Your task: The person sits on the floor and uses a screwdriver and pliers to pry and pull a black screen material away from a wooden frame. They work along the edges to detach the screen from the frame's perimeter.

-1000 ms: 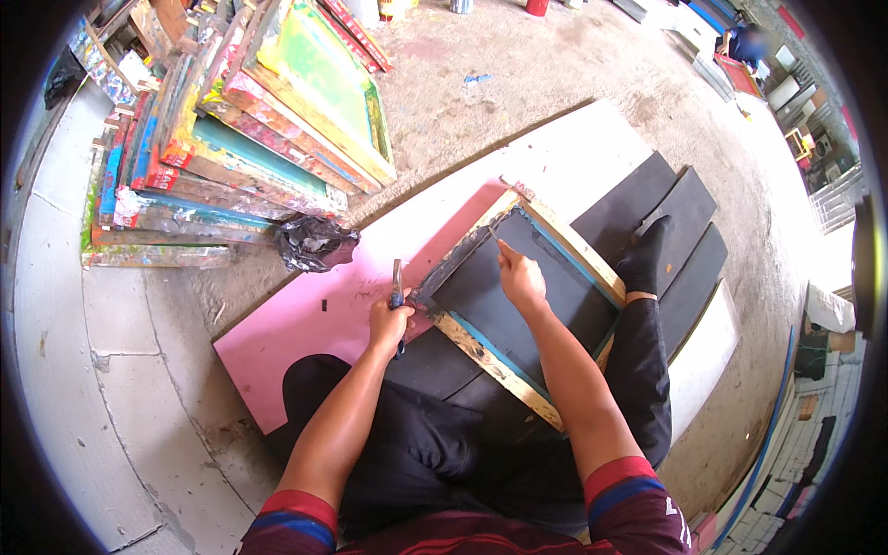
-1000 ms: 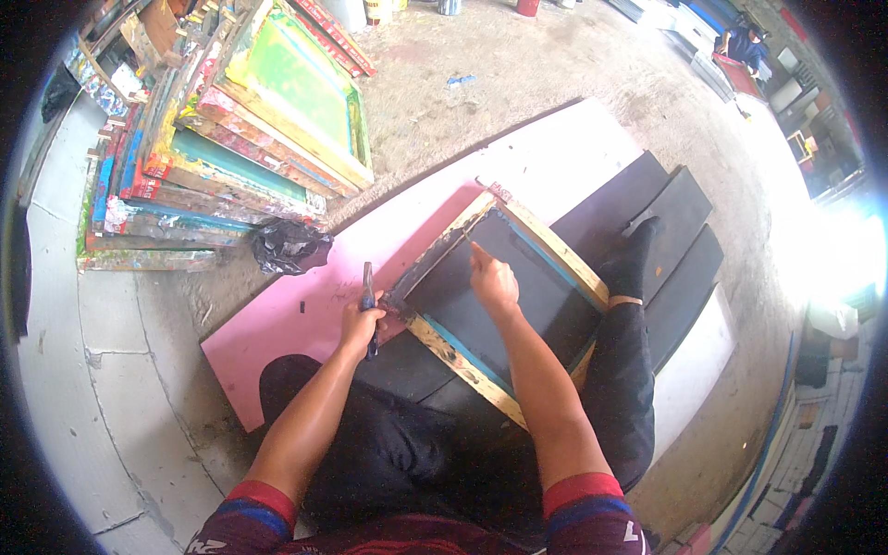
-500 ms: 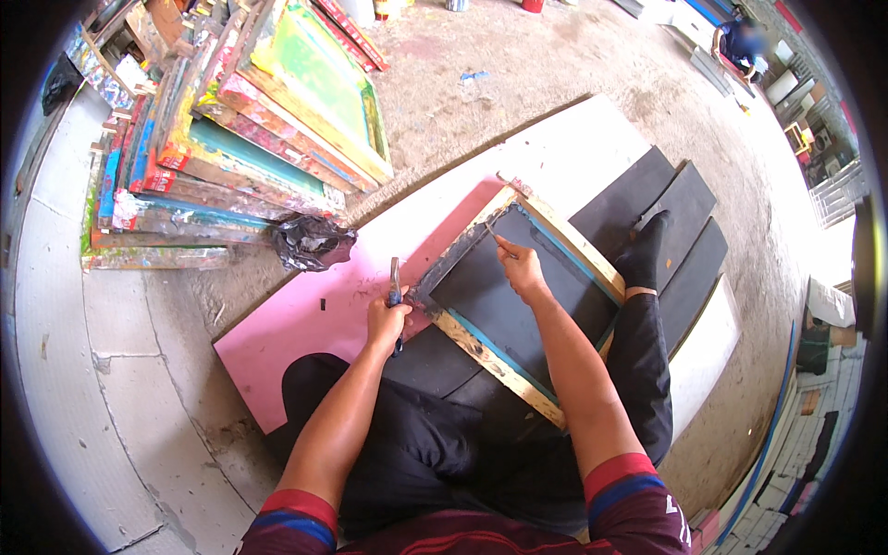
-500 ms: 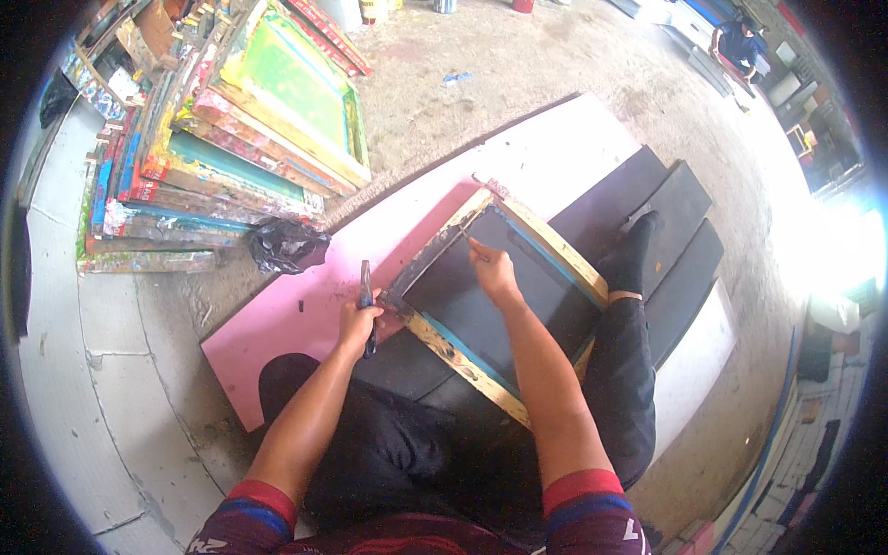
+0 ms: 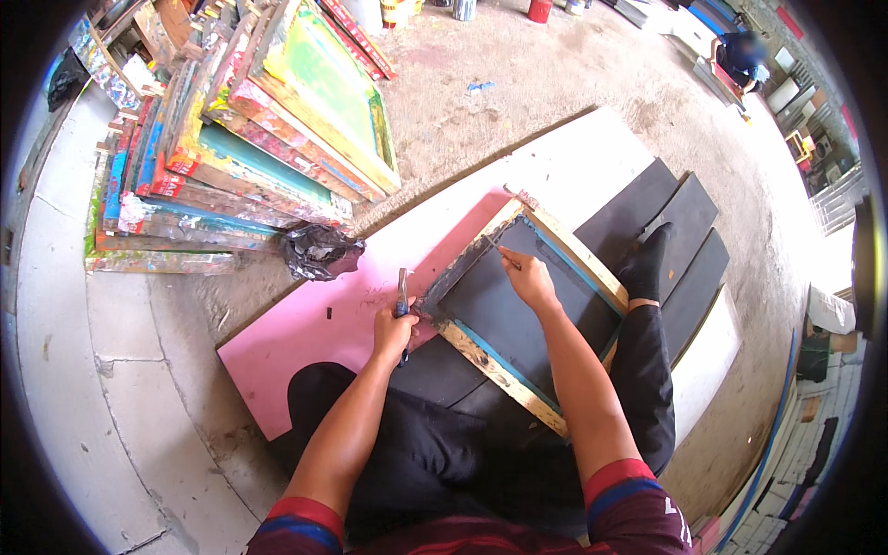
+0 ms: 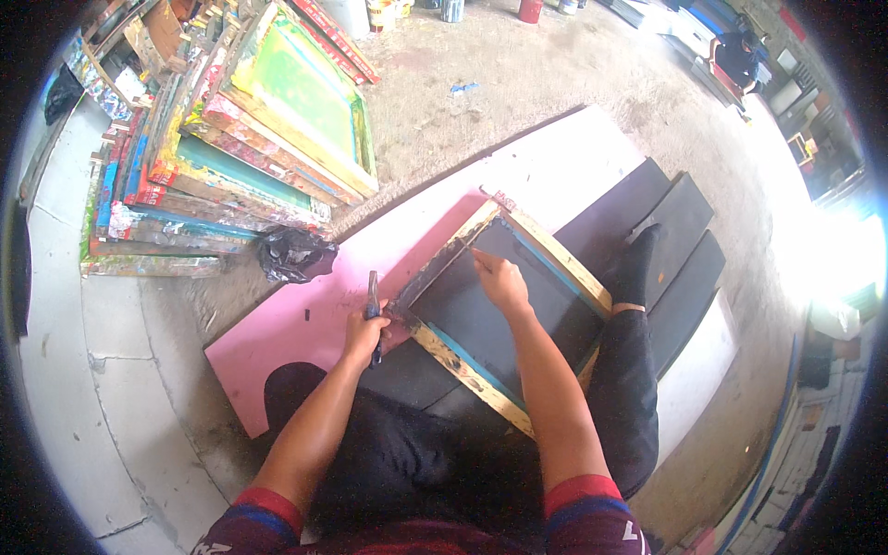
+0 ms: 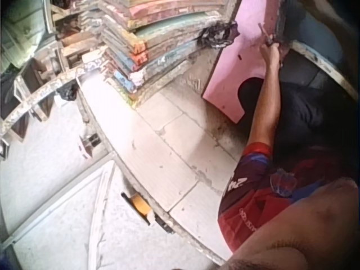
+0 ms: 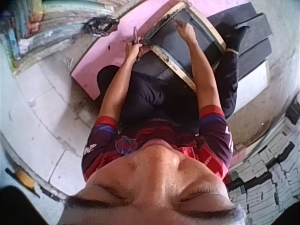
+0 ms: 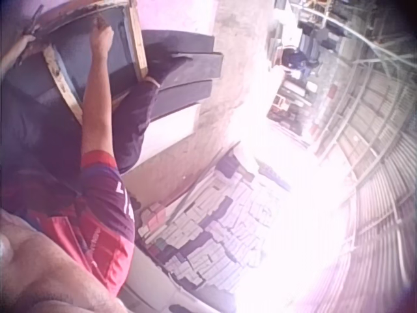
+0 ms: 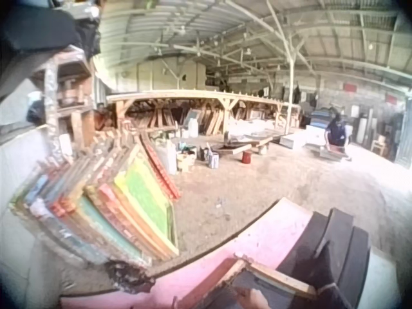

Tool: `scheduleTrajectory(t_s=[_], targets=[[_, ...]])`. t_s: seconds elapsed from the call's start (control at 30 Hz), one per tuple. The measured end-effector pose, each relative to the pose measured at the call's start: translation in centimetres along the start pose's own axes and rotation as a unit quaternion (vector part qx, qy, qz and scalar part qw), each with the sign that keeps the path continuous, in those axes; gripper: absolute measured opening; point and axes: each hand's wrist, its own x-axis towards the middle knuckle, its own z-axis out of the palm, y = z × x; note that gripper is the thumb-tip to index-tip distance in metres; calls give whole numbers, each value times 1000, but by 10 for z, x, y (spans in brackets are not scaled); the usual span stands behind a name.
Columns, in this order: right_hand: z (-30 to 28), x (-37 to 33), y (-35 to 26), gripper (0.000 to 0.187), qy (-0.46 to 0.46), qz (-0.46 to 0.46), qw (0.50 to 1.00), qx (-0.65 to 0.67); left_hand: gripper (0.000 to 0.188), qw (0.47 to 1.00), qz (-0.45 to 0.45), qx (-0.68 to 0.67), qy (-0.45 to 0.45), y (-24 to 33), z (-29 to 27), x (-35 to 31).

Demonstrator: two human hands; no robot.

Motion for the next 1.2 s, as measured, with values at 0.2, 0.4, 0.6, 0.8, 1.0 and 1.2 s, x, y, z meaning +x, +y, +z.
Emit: scheduleTrajectory(t_s=[0.2, 0.4, 0.6, 0.8, 1.0, 1.2], targets=[[-23, 9, -32, 36, 21, 70, 994, -84, 51, 1000, -3, -13, 18, -9, -2, 1], [-17, 18, -30, 36, 19, 76, 989, -124, 52, 1000, 1, 4, 16, 2, 1, -2], [-19, 26, -52, 35, -53, 97, 961, -254, 53, 1000, -7, 4, 14, 2, 1, -2], [-11, 25, -26, 39, 12, 65, 995, -78, 52, 999, -2, -16, 29, 0, 2, -3], [-1, 34, 16, 41, 10, 82, 994, 71, 50, 1000, -5, -17, 22, 0, 7, 2], [-6, 32, 2, 39, -12, 113, 992, 58, 50, 1000, 0, -23, 18, -10, 2, 5]])
